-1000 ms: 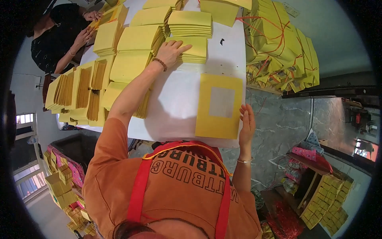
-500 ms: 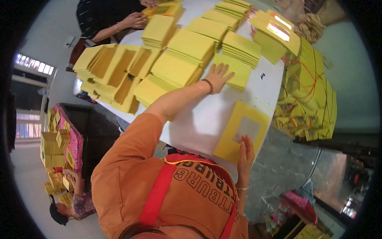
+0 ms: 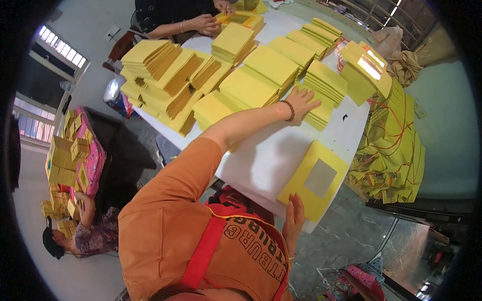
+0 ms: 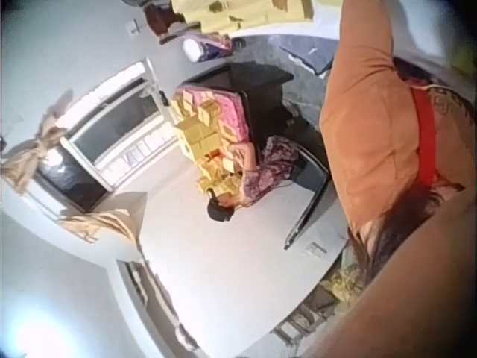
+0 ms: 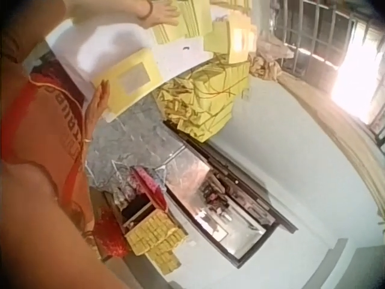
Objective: Folding and organizing stacks of yellow paper.
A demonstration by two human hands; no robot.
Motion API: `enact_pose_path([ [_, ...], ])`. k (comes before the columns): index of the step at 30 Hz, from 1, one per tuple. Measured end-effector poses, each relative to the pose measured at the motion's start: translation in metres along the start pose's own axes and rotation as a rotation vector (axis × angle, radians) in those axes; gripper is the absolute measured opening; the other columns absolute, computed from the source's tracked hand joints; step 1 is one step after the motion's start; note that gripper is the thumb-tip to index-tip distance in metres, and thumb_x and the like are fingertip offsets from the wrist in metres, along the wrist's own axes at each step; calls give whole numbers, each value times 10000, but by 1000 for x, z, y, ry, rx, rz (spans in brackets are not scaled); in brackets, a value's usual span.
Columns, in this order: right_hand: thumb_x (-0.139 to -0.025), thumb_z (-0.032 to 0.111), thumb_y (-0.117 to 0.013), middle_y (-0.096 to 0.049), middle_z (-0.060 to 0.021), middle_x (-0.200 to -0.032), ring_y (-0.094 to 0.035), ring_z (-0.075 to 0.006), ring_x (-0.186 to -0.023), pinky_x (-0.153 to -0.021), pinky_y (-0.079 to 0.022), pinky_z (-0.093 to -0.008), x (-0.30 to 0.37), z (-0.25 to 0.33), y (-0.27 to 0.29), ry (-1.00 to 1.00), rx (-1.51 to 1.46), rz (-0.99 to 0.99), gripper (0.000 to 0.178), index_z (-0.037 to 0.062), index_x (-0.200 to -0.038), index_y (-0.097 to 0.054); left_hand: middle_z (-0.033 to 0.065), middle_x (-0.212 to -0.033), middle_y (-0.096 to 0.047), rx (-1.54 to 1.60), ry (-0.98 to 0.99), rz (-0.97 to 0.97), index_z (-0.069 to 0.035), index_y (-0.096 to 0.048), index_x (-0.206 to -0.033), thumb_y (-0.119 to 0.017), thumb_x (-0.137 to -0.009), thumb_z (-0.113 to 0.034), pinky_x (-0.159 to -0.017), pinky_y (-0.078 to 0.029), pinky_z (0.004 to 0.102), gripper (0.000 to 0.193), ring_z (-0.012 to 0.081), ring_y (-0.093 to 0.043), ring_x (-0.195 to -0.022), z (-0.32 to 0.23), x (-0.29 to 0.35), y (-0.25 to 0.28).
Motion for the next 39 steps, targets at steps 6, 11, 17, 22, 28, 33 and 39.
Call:
enact_pose_path([
  [6,-912,103,-491,-519,-137,-1210,-484,-192,-1128,-968,-358,-306,5,-9,-27,-97,-8,259,366,-16,-1255,-441,173,-1302,-404,485,101,-308,-125,-380,-1307,-539,-743,-129,-889,-346,486,586,331,-458,-1106,-30,88,68],
  [11,-903,93,-499,-526,-135,-1202,-481,-181,-1124,-965,-359,-299,30,-25,-62,-201,-69,706,368,7,-1257,-448,123,-1000,-603,847,355,-711,-65,-570,-1103,-503,-768,-25,-817,-427,380,344,294,-556,-927,-84,264,58],
  [17,-915,129,-485,-542,-112,-1179,-521,-178,-1066,-917,-399,-295,62,-78,-94,-324,122,968,359,17,-1254,-450,65,-842,-632,1345,1323,-678,-41,-595,-1064,-442,-808,58,-710,-489,263,315,140,-605,-769,-177,489,-110],
  [22,-928,184,-476,-569,-76,-1132,-561,-173,-1014,-861,-445,-311,76,-151,-114,-697,22,852,328,74,-1236,-470,37,-890,-626,1203,1561,-684,-30,-572,-1096,-461,-801,37,-736,-464,247,322,125,-588,-789,-135,588,-168],
  [28,-908,283,-497,-492,-112,-1241,-494,-207,-1106,-904,-412,-370,79,-301,-167,-1092,-337,648,442,82,-1289,-403,186,-1314,-417,642,1652,-478,-38,-372,-1319,-568,-825,-286,-939,-370,340,585,267,-476,-1118,26,634,-198],
  [33,-864,383,-554,-361,-119,-1359,-397,-237,-1215,-976,-358,-410,60,-424,-246,-1183,-256,448,612,78,-1338,-313,231,-1391,-295,899,1720,-553,19,-167,-1387,-514,-834,-477,-1054,-233,364,819,353,-271,-1299,87,679,-259],
  [39,-792,546,-582,-187,-119,-1453,-253,-259,-1304,-1039,-212,-472,-6,-499,-280,-1051,-62,354,869,95,-1412,-174,257,-1370,-246,1556,1642,-737,-34,65,-1399,-735,-713,-415,-1013,-300,369,1120,304,-369,-1214,96,623,-274],
])
Point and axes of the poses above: each hand's wrist, its own x-axis away from the middle knuckle, its own y-axis out of the back of the hand, z = x × y, the point moved 6 cm from there along -x, towards the middle knuckle
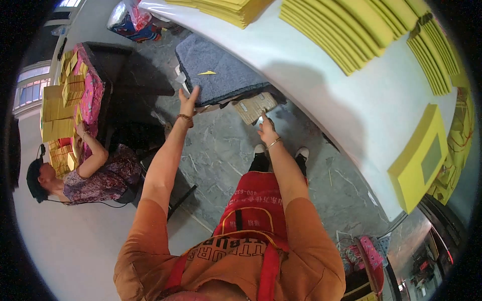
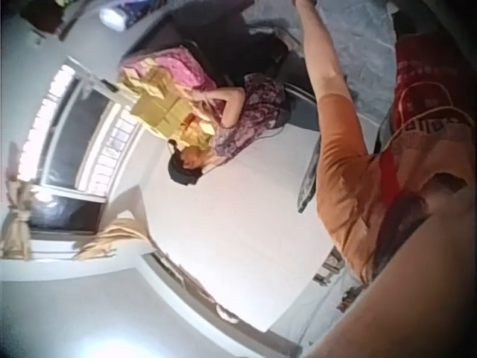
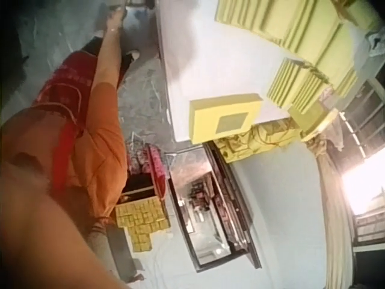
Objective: Folding and organizing stacks of yellow paper.
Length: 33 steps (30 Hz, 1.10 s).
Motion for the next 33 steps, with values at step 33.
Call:
enact_pose_path([
  [33,-863,509,-422,-343,-33,-1350,-363,-249,-1187,-860,-401,-427,-64,-149,185,-53,128,-235,573,233,-1351,-302,76,-1302,-362,175,14,-193,-60,-202,-1398,-517,-686,-45,-992,-261,297,779,216,-363,-1142,235,147,-2],
])
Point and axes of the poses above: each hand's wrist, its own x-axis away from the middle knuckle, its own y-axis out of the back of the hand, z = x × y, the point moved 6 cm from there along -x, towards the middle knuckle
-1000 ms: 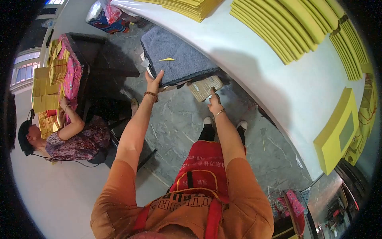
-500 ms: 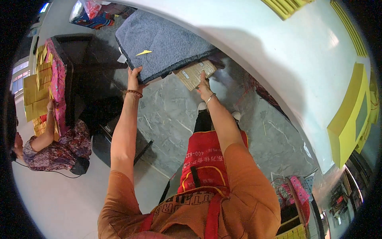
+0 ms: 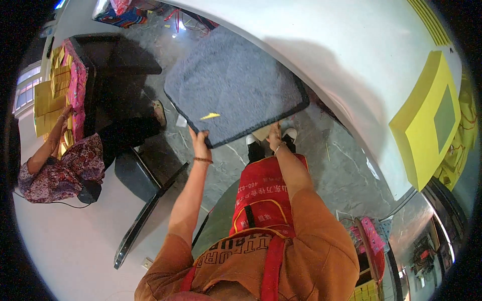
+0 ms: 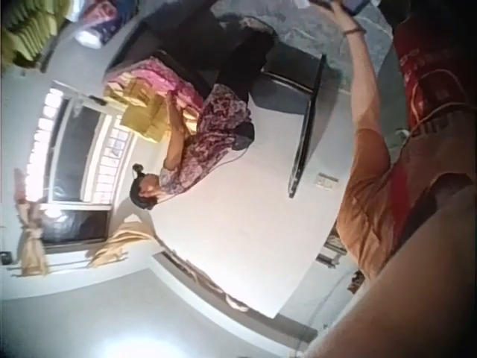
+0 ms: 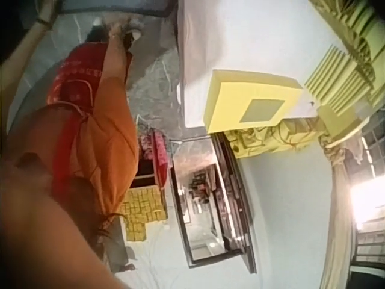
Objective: Folding and organizing stacks of yellow paper.
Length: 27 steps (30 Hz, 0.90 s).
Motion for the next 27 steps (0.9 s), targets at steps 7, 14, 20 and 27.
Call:
enact_pose_path([
  [7,-875,244,-524,-494,-32,-1170,-480,-213,-1034,-830,-435,-415,-54,-112,120,359,598,87,413,207,-1265,-397,92,-1312,-340,-47,77,34,-59,-171,-1397,-542,-733,-83,-999,-253,295,761,210,-352,-1156,29,83,-9],
  [14,-873,244,-526,-489,-42,-1187,-468,-212,-1058,-856,-418,-411,-45,-106,109,218,465,57,411,178,-1260,-405,141,-1379,-281,-381,-270,-105,-33,-235,-1360,-673,-676,-53,-1038,-212,392,812,279,-298,-1242,-5,125,19],
  [20,-871,244,-527,-485,-52,-1201,-459,-212,-1078,-878,-402,-408,-16,-85,117,118,290,-27,411,153,-1255,-412,120,-1190,-497,-1109,-1056,733,-82,-573,-1100,-615,-697,-55,-898,-342,420,406,318,-452,-1093,-67,145,-95],
  [27,-869,243,-529,-480,-63,-1217,-447,-212,-1101,-904,-384,-405,41,-67,133,-8,180,-27,414,125,-1250,-420,79,-1092,-512,-1157,-1020,873,-84,-599,-1034,-552,-699,-46,-840,-375,381,340,257,-461,-1033,-23,123,-66],
])
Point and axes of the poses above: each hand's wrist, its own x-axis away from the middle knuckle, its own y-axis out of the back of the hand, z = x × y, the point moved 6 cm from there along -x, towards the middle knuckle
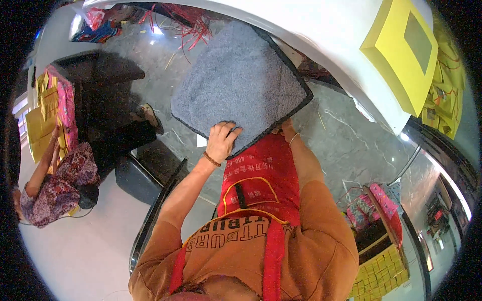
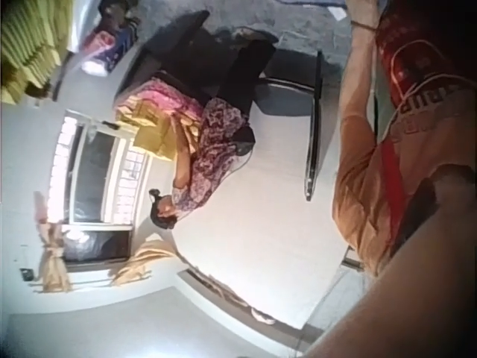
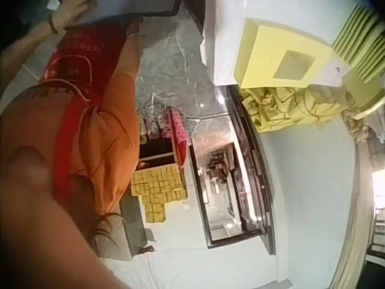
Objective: Folding and organizing stacks of yellow paper.
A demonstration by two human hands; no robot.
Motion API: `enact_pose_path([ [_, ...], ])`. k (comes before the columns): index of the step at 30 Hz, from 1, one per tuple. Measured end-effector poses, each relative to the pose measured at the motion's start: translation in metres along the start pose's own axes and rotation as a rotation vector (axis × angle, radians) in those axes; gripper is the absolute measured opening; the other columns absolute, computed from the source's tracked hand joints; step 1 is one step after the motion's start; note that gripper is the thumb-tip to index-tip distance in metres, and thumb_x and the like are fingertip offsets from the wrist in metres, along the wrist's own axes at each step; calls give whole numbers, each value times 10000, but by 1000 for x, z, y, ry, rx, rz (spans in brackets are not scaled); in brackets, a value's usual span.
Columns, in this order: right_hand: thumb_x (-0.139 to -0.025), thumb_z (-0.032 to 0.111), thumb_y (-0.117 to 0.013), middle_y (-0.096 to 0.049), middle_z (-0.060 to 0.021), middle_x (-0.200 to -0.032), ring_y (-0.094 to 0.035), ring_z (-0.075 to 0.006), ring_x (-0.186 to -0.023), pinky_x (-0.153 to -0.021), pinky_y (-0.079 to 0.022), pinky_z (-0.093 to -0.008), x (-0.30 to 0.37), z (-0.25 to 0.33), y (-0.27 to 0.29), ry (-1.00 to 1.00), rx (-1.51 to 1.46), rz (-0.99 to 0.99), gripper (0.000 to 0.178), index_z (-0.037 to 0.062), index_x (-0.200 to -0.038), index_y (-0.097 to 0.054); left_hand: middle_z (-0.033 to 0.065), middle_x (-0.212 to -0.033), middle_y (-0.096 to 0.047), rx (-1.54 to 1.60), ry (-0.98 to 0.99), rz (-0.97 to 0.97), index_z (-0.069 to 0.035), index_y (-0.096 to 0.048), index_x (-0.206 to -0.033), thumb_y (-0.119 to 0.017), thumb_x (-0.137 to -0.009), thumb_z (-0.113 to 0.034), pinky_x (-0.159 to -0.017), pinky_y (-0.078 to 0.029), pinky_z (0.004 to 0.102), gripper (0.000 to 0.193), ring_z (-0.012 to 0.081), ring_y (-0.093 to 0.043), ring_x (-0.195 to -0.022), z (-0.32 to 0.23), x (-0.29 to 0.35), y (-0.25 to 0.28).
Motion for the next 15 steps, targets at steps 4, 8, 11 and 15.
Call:
enact_pose_path([
  [4,-868,243,-530,-477,-69,-1227,-441,-212,-1114,-919,-374,-403,20,32,-7,-73,-24,37,416,108,-1247,-425,75,-1091,-519,22,-5,-42,-79,-593,-1041,-567,-685,-51,-841,-375,376,358,259,-461,-1036,-5,3,8],
  [8,-897,295,-469,-543,-62,-1134,-491,-197,-1034,-846,-414,-387,7,33,27,289,416,73,378,117,-1229,-440,79,-1091,-522,-66,33,-79,-81,-595,-1050,-563,-682,-44,-835,-376,374,371,263,-464,-1026,-16,-8,9],
  [11,-907,400,-430,-568,-62,-1097,-524,-179,-970,-798,-432,-362,106,74,-18,141,-27,160,431,134,-1246,-432,78,-1053,-534,-101,200,-80,-81,-602,-1034,-562,-678,-41,-809,-391,375,360,262,-483,-983,-3,18,5],
  [15,-878,504,-452,-564,-57,-1099,-536,-210,-977,-798,-442,-383,194,103,-22,90,-335,212,571,149,-1314,-351,84,-973,-551,-30,201,-19,-80,-616,-996,-573,-673,-21,-791,-428,382,331,283,-506,-908,1,6,0],
])
Point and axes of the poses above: each hand's wrist, its own x-axis away from the middle knuckle, its own y-axis out of the back of the hand, z = x × y, the point moved 6 cm from there along -x, towards the middle knuckle
